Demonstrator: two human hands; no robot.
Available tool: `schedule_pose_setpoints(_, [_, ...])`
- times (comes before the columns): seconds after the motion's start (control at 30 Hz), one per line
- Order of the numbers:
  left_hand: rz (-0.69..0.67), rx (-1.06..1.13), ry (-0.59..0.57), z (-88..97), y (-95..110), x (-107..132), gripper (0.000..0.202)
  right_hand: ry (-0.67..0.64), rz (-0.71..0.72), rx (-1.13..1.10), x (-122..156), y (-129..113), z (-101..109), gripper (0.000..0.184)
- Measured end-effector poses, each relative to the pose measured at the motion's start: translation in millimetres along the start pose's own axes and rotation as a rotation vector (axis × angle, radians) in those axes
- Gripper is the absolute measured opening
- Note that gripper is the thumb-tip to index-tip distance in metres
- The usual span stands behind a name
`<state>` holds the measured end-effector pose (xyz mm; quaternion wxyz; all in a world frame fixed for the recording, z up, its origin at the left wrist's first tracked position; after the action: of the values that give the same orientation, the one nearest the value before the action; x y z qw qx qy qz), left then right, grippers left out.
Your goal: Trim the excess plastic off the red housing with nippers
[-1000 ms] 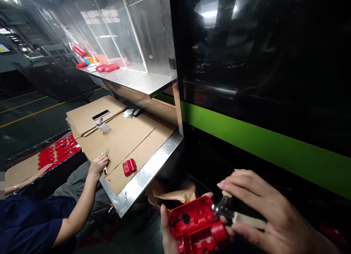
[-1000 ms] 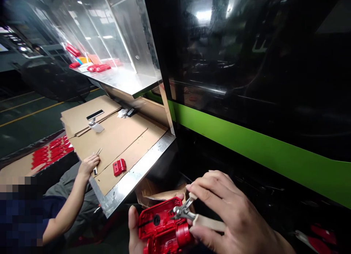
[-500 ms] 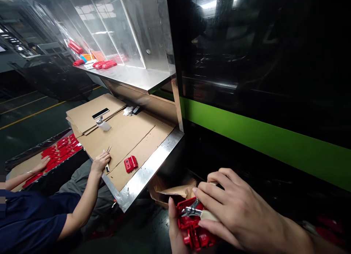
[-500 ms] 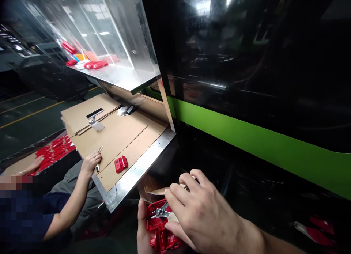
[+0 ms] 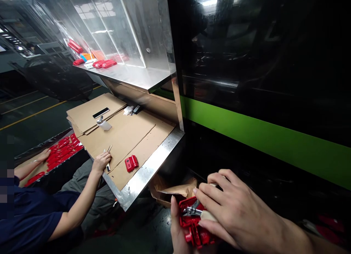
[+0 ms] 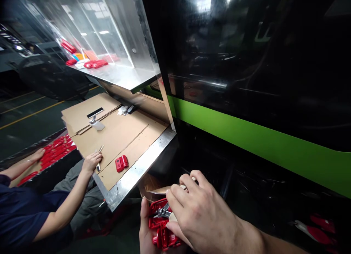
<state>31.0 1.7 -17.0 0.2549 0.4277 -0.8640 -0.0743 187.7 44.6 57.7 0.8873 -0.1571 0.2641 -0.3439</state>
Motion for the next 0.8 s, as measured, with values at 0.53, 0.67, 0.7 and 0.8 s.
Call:
schedule_pose_setpoints(0.53, [0.072,-0.084,0.026,-0.6,-3,-5,0.058,0.011,0.007,-0.037,0,3,0,0.023])
schedule_pose_setpoints(0.67, [0.079,-0.144,0.06,-5.4,-5,-9,0.063,0.036,-0.001,-0.061,7,6,-4,0.019])
schedule_pose_setpoints(0.7, [0.075,-0.153,0.062,-6.5,-4,-10,0.064,0.036,-0.016,-0.07,10,6,-4,0.017])
schedule_pose_setpoints(0.8, [0.057,-0.169,0.059,-8.7,-3,-11,0.06,0.06,-0.094,-0.13,17,9,1,0.029])
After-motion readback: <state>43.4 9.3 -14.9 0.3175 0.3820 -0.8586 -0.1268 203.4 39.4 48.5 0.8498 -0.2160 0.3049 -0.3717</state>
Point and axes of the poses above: each hand's wrist, its own x-axis away from the middle knuckle, its own z-axis out of the back of the hand, y = z × x, the point moved 1 cm from there along -x, towards the middle knuckle, and after that the axes turned 13 degrees about -x, right-handed, at the moved point
